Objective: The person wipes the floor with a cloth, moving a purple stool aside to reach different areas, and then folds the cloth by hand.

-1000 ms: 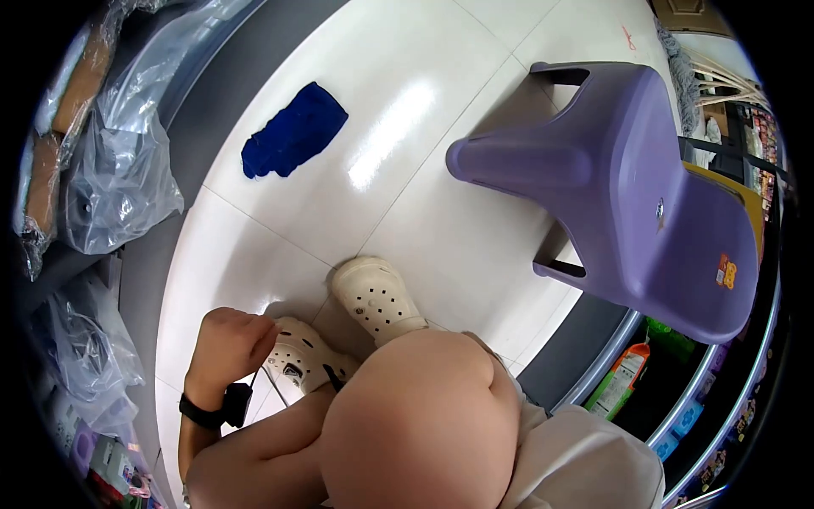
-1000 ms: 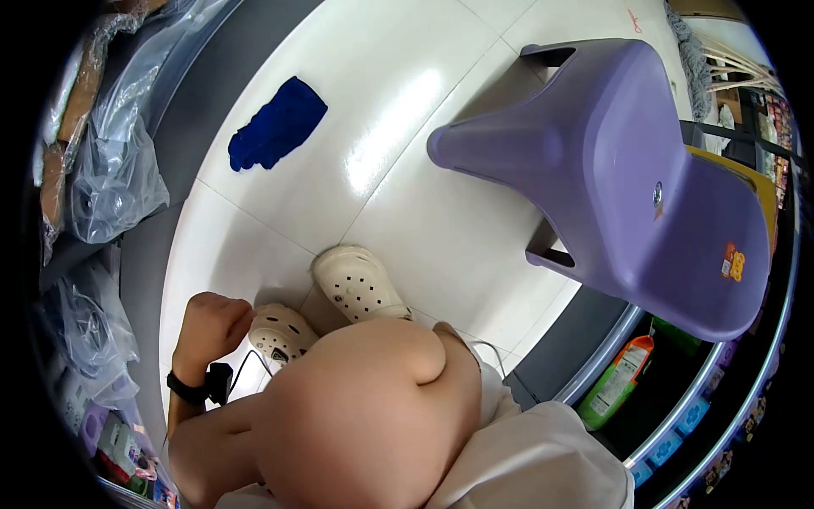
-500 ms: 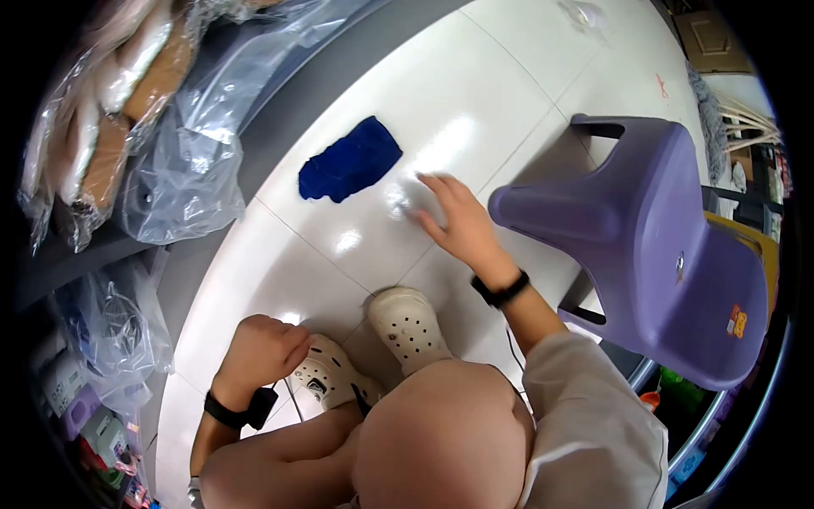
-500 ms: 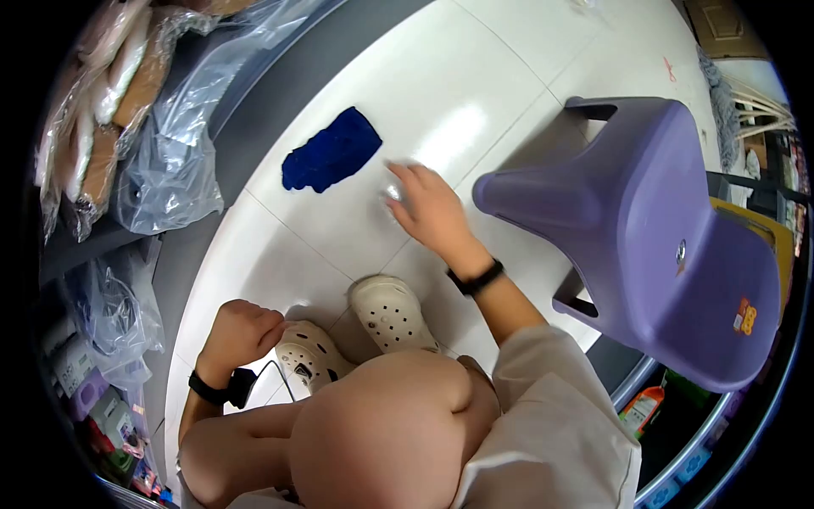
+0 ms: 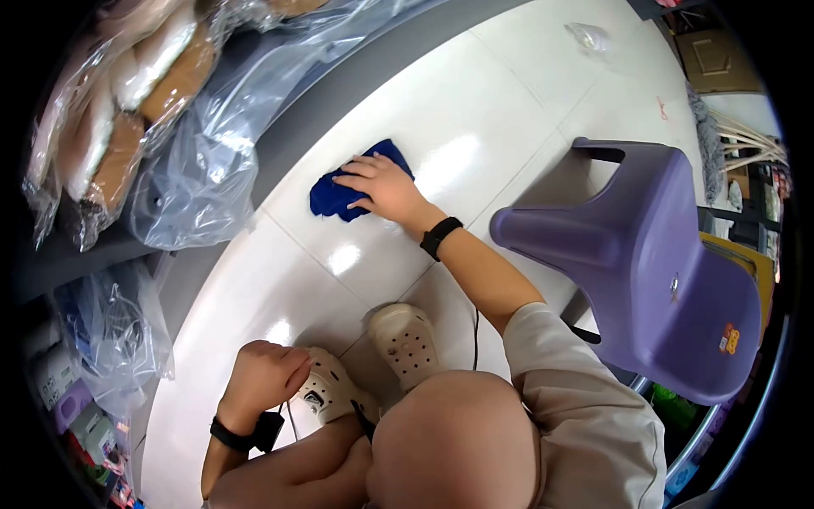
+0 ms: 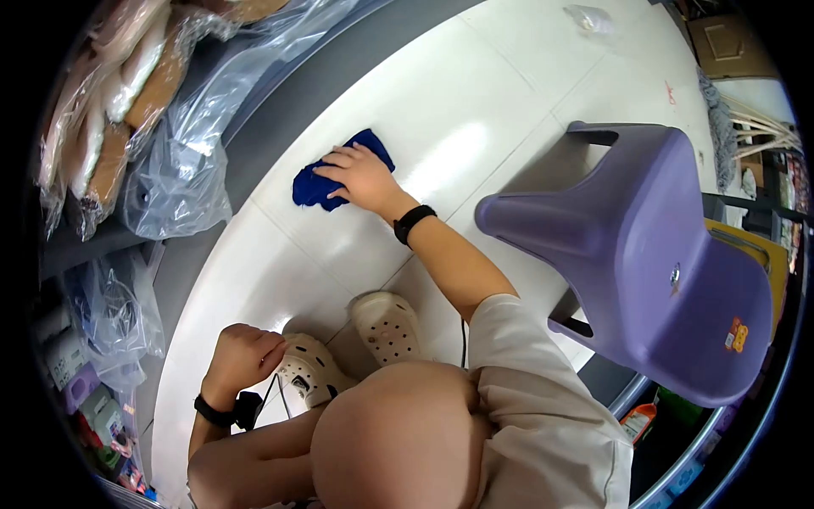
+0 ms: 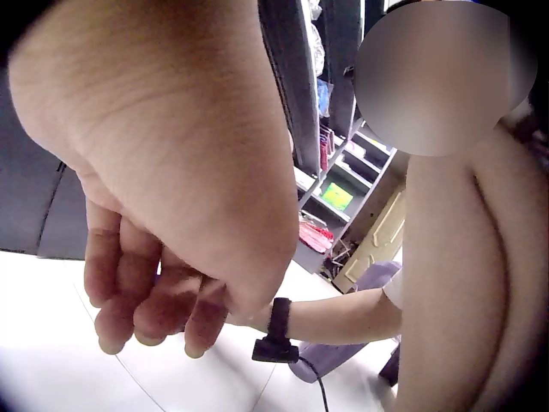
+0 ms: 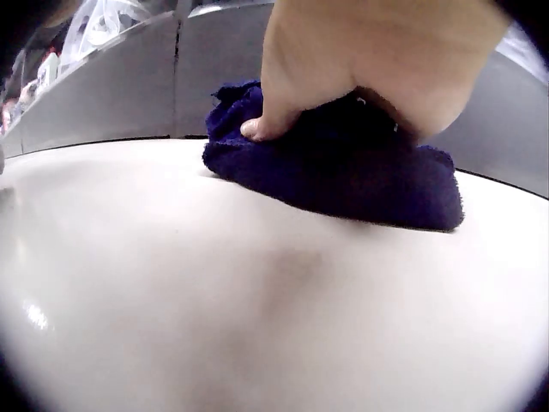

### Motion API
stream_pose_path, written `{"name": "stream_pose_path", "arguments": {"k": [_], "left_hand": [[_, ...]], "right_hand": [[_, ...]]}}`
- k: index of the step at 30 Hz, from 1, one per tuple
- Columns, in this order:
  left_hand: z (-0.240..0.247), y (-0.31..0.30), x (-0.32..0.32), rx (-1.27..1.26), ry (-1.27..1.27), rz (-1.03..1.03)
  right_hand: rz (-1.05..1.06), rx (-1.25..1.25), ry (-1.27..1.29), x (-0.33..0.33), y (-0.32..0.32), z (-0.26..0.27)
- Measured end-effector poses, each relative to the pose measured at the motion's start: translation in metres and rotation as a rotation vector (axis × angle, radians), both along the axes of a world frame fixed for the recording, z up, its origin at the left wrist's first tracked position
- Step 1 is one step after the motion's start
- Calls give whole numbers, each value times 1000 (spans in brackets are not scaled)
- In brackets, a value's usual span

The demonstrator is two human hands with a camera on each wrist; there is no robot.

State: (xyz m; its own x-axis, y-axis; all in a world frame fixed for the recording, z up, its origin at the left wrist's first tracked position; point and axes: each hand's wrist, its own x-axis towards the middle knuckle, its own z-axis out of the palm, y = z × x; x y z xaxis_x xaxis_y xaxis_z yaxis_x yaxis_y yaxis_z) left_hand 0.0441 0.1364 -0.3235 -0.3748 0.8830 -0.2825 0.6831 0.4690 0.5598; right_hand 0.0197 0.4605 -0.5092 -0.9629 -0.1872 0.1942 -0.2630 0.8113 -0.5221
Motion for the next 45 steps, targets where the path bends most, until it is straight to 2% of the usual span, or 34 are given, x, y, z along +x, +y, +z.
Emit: {"name": "stream_pose_path", "arguments": {"k": [5, 11, 15, 21, 23, 27, 29, 31, 34, 35, 39, 42, 45], "left_hand": [[-6, 11, -2, 23, -23, -51], [-10, 15, -2, 3, -3, -110], [-10, 18, -4, 5, -1, -125], [-14, 19, -4, -12, -21, -123], [-18, 16, -4, -1, -22, -122], [-16, 17, -3, -56, -34, -118], [-21, 15, -1, -43, -38, -102], [-28, 12, 1, -36, -21, -103], [-29, 15, -1, -69, -47, -127], [-30, 16, -2, -72, -34, -149], [-29, 22, -7, -88, 16, -187], [-28, 24, -7, -61, 5, -138], [-26, 17, -6, -66, -10, -102]], "right_hand": [[-89, -31, -51, 30, 35, 17], [-372, 30, -80, 68, 84, 25], [-714, 10, -121, 82, 101, 28], [-1251, -26, 15, 79, 133, -3], [-1403, -36, -42, 68, 144, -1], [-1458, 8, -132, 48, 153, 0], [-1351, 55, -39, 44, 145, 1], [-1160, -44, -45, 45, 119, 6], [-782, -10, -3, 50, 49, 11], [-671, -26, -87, 53, 25, 10], [-111, 38, -151, 80, -58, 1], [133, -23, -190, 106, -65, 6], [151, 79, -218, 107, -22, 12]]}}
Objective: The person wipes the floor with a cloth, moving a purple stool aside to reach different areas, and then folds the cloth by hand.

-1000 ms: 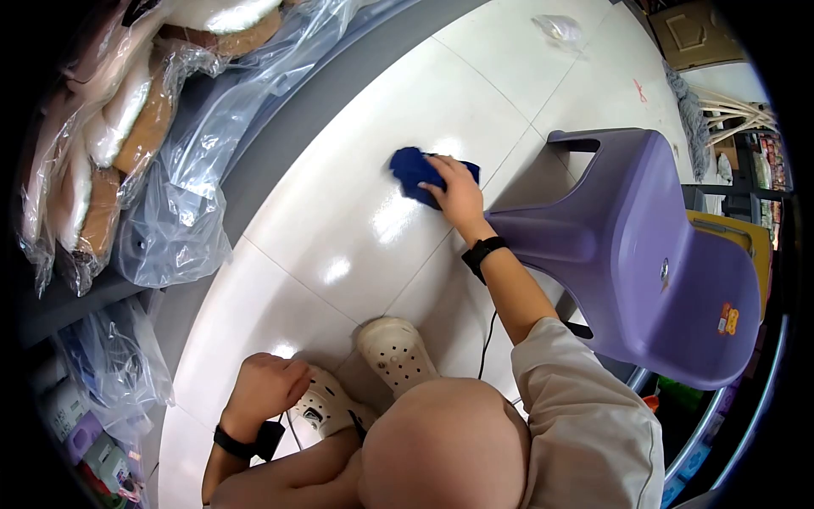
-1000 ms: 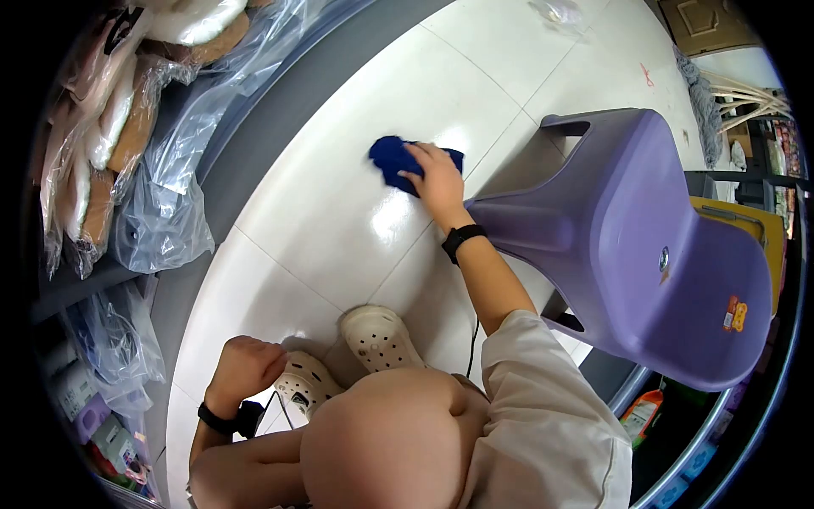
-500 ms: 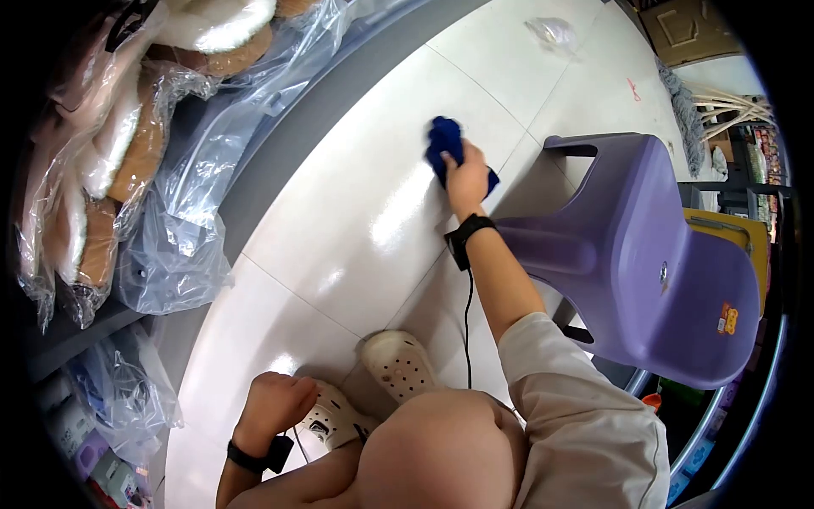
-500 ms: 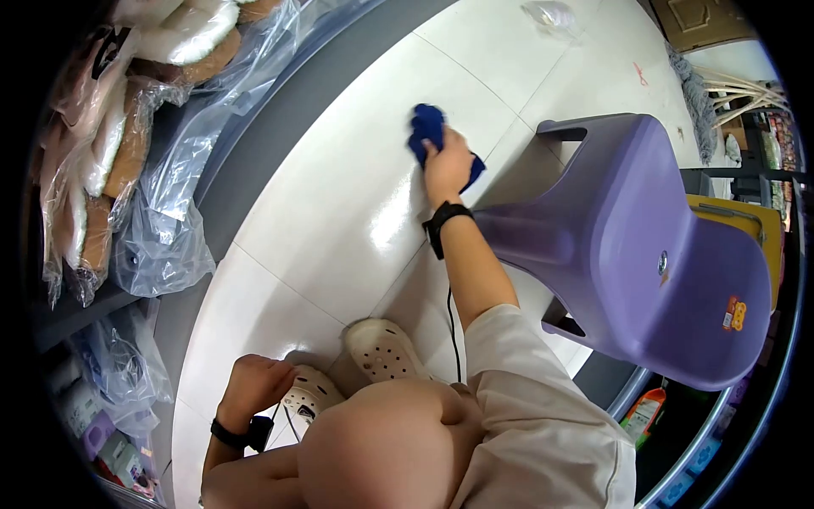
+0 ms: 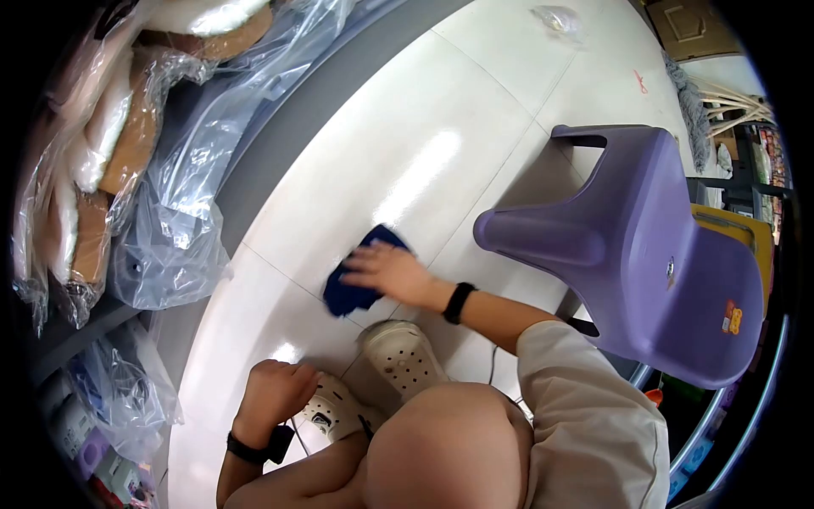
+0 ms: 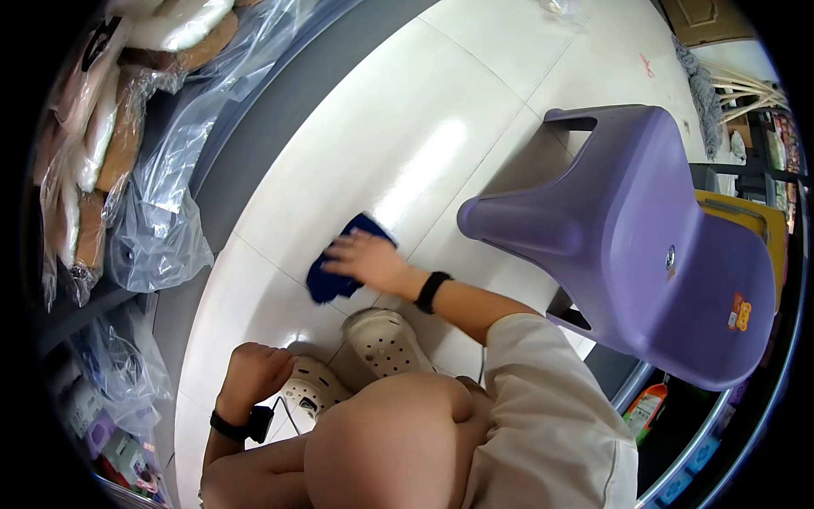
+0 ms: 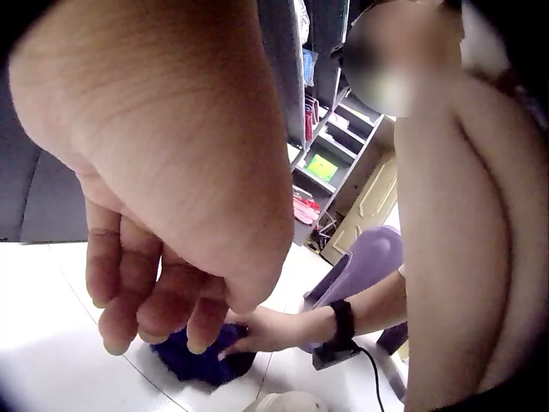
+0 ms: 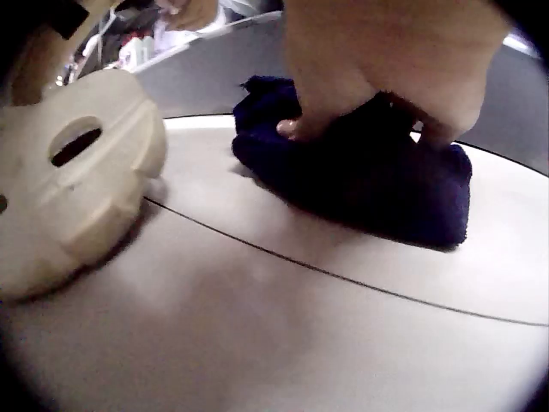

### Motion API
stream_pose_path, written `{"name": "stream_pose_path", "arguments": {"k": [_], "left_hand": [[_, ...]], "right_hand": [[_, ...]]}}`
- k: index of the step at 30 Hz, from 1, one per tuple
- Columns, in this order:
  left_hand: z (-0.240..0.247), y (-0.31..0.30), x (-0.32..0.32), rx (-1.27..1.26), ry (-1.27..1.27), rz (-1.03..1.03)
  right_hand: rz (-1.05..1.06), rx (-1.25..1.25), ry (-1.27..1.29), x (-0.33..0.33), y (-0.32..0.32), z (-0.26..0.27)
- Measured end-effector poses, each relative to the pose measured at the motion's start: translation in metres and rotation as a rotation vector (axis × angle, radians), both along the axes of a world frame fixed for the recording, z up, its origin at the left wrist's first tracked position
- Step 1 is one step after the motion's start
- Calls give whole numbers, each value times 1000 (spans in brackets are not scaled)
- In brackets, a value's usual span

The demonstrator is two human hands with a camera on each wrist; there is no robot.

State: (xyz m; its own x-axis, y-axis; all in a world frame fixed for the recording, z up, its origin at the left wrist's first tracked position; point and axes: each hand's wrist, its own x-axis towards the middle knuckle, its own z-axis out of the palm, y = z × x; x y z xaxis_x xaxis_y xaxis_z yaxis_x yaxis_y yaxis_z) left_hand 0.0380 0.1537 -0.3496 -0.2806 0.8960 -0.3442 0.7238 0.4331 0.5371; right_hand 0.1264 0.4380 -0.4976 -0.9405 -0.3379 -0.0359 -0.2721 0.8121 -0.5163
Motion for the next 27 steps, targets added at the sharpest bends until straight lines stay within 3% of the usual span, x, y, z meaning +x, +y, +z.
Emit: {"name": "stream_pose_path", "arguments": {"k": [2, 8, 9, 12, 14, 20, 27], "left_hand": [[1, -6, 2, -21, -5, 13], [-2, -18, 9, 54, 27, 20], [-1, -17, 9, 45, 12, 12], [2, -14, 8, 37, -5, -10], [2, -12, 7, 46, 14, -19], [-5, -13, 8, 51, 40, -21], [-1, -9, 8, 71, 25, -9]], "right_hand": [[-186, 3, 30, -8, 39, 3], [-1191, -64, 168, -48, 126, 8], [-1238, 2, 180, -52, 126, -2], [-1137, -24, 114, -49, 101, 4], [-923, 10, 141, -32, 77, 5], [-584, -41, -36, 26, 16, 16], [-499, -46, -85, 42, 27, 24]]}}
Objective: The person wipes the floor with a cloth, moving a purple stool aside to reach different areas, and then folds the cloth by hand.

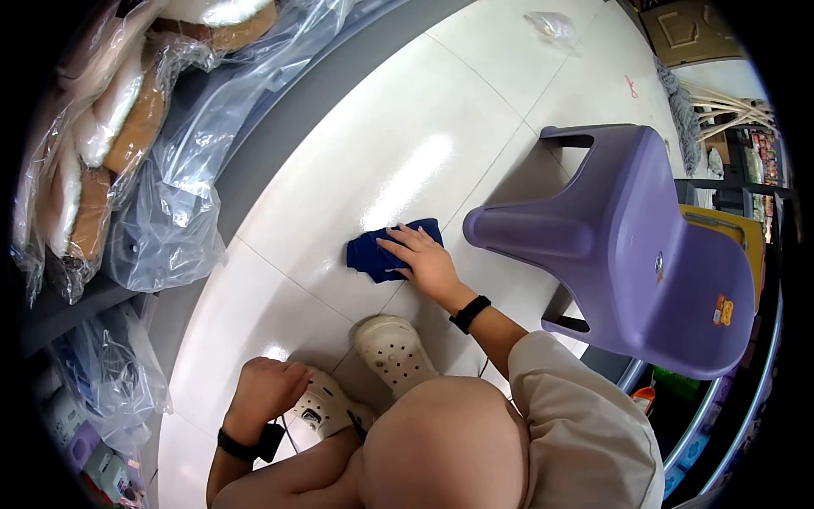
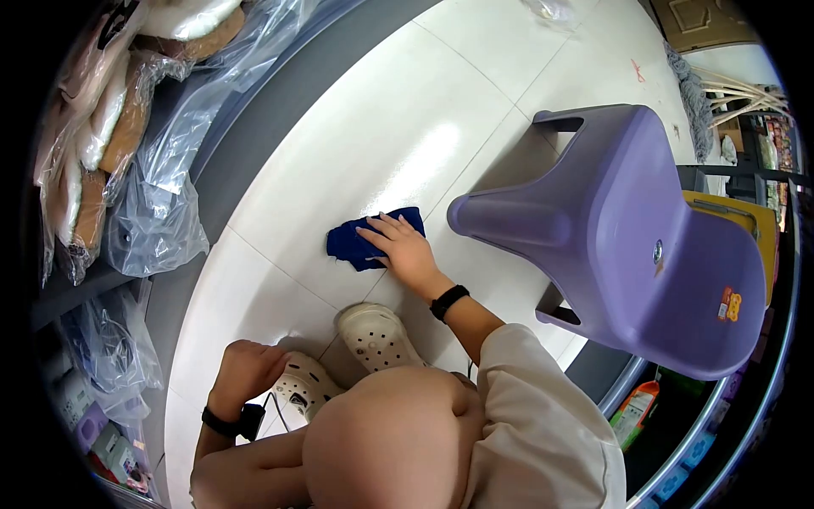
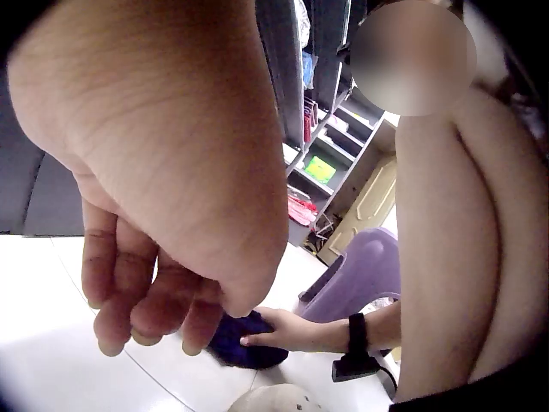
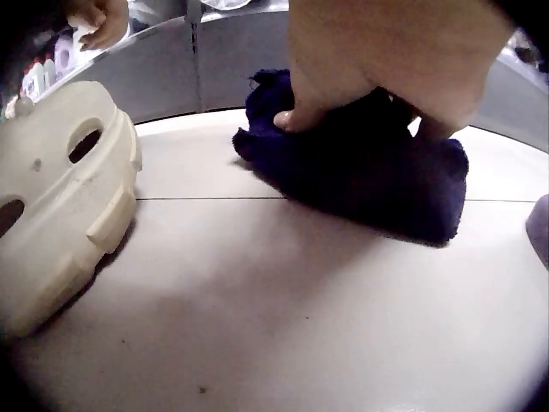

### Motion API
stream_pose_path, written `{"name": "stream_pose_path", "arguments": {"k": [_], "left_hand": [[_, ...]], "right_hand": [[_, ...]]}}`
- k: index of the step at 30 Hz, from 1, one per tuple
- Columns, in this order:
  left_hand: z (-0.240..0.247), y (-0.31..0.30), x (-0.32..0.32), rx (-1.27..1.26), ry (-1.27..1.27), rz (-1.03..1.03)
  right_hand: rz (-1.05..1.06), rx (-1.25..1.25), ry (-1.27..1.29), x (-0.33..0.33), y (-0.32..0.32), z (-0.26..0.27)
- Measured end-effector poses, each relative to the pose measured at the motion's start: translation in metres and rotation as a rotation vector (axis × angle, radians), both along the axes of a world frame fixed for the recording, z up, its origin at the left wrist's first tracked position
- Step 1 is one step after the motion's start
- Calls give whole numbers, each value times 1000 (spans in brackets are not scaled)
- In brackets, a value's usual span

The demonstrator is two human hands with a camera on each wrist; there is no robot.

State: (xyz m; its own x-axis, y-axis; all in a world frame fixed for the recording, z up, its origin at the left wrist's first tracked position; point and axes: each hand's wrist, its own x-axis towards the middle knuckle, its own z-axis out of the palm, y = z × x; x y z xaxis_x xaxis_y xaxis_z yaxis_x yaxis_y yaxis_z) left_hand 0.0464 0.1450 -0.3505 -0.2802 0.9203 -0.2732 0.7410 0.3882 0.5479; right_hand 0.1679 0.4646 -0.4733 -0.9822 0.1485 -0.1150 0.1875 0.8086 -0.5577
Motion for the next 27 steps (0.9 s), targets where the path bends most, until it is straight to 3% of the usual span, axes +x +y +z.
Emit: {"name": "stream_pose_path", "arguments": {"k": [2, 5, 8, 10, 13, 16, 20, 23, 27], "left_hand": [[1, -3, 1, -12, 5, 12], [2, -7, 2, -35, 17, 24], [0, -11, 4, -52, -2, 31], [1, -12, 3, -100, -15, 32], [-2, -10, 2, -68, -13, 42], [-1, -6, -2, -54, -15, 34], [5, -5, -6, -33, 13, 50], [8, -8, -7, -36, 27, 61], [3, -21, -2, -43, 39, 76]], "right_hand": [[21, -10, 12, -1, 2, 4], [-6, -229, 68, 5, 12, 22], [-300, -591, 36, 36, 33, 25], [-540, -858, 157, 62, 55, 36], [-738, -892, 157, 73, 77, 84], [-714, -732, 134, 77, 76, 87], [-814, -749, 225, 74, 102, 74], [-815, -670, 97, 69, 151, 75], [-893, -580, 149, 44, 242, 64]]}}
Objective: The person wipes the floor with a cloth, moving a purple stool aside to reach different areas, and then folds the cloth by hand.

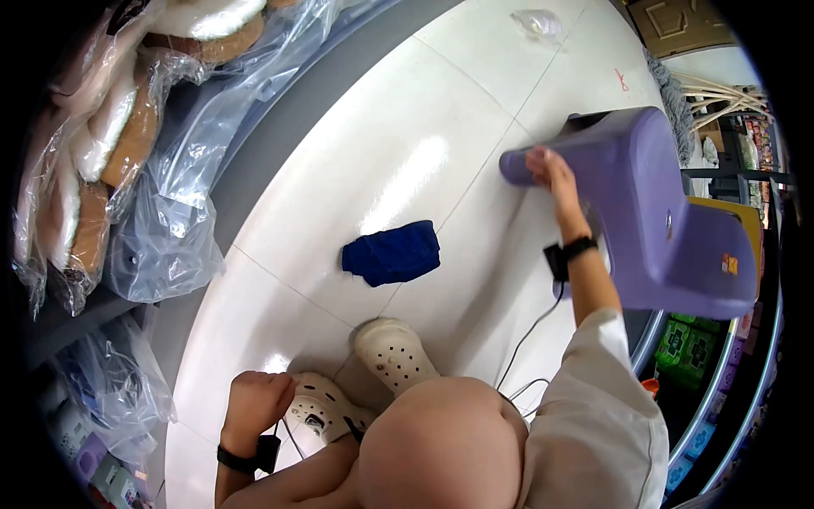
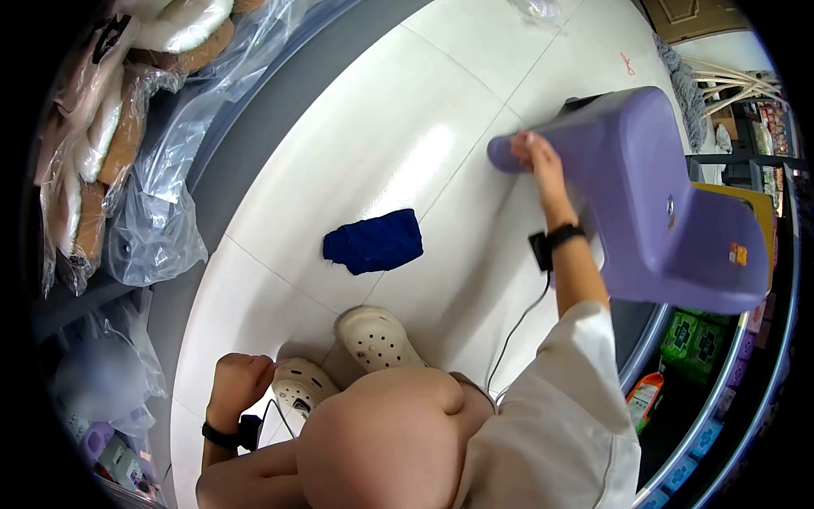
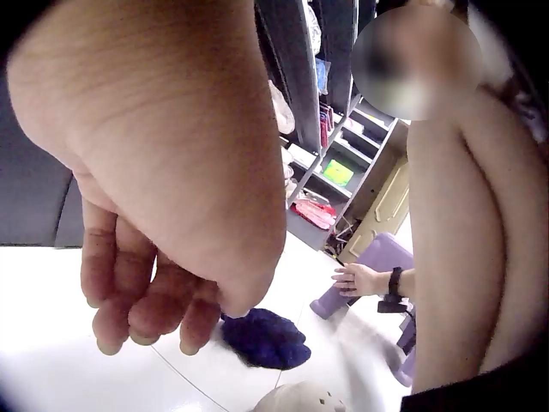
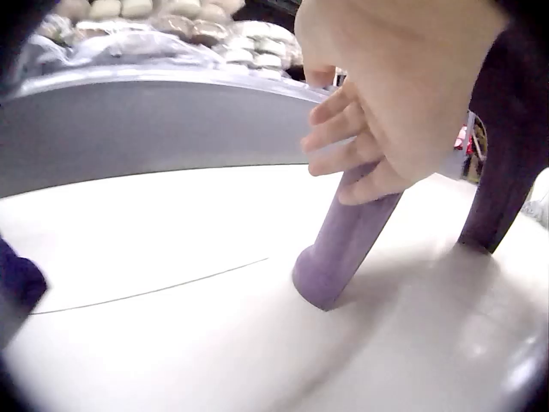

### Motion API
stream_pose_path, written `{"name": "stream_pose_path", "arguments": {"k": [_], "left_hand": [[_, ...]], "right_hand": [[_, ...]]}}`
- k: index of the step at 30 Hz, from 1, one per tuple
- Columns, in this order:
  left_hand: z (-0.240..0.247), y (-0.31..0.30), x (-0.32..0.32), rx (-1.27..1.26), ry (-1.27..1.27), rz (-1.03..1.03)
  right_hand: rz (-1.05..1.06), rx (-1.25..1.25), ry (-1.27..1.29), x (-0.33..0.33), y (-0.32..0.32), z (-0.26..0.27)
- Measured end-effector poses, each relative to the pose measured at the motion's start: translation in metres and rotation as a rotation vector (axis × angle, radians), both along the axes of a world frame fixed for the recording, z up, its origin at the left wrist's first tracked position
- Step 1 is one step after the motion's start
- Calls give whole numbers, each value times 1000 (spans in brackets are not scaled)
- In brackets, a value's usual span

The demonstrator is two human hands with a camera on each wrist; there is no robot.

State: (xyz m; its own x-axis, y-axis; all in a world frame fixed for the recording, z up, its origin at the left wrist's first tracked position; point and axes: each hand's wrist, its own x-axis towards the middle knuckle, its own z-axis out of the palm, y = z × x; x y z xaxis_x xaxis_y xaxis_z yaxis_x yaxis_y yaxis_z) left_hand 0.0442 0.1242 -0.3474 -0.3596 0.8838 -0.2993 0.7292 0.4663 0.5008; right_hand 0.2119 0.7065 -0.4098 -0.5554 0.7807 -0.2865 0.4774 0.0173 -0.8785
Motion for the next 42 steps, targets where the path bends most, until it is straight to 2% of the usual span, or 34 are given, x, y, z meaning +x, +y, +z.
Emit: {"name": "stream_pose_path", "arguments": {"k": [4, 7, 9, 10, 11, 12, 14, 15, 16, 17, 18, 19, 20, 22, 25, 26, 28, 31, 34, 37, 39, 40, 41, 42], "left_hand": [[1, -4, 4, 16, 1, -6], [1, -8, 4, 0, -9, -8], [-1, -10, 4, 5, 3, -8], [-2, -10, 5, 5, 4, -6], [-1, -8, 5, 4, 4, -4], [1, -6, 4, 1, 3, -3], [0, -3, 6, -1, -6, 8], [-2, -2, 6, 3, -12, 12], [-3, 0, 6, 8, -21, 9], [-4, 1, 5, -26, -35, -11], [-6, 2, 4, -57, -48, -32], [-8, 3, 3, -88, -60, -52], [-11, 4, 3, -70, -64, -59], [-16, 8, 1, -37, -68, -71], [-18, 18, -3, -76, -50, -142], [-17, 22, -4, -79, -47, -152], [-13, 29, -6, -91, -43, -168], [-10, 31, -8, -98, -17, -157], [-11, 22, -3, -112, -23, -117], [-16, 12, 1, -167, -47, -133], [-16, 11, 2, -155, -51, -130], [-16, 11, 2, -148, -51, -127], [-15, 12, 1, -137, -44, -132], [-15, 14, 0, -126, -36, -135]], "right_hand": [[-221, 79, 85, -43, 75, -10], [2, 320, -27, -43, 67, -22], [227, 583, -169, -14, 28, -39], [219, 602, -130, 6, -6, -48], [216, 548, -274, 23, -43, -32], [126, 496, -342, 41, -75, -18], [-63, 611, -416, 93, -110, 0], [35, 1005, -519, 125, -117, 12], [27, 1216, -533, 143, -126, 32], [-1, 1369, -723, 157, -137, 57], [6, 1610, -786, 177, -137, 72], [-49, 1734, -852, 201, -131, 80], [-122, 1745, -855, 212, -125, 96], [-518, 1472, -640, 214, -114, 112], [-475, 1227, -200, 213, -69, 104], [-527, 1155, -302, 189, -68, 109], [-685, 1208, -405, 172, -47, 100], [-660, 1302, -428, 192, -13, 97], [-528, 1235, -438, 215, 34, 111], [-508, 1367, -641, 236, 106, 115], [-516, 1299, -600, 229, 140, 110], [-520, 1267, -578, 227, 147, 110], [-467, 1255, -384, 195, 121, 110], [-410, 1235, -190, 135, 70, 102]]}}
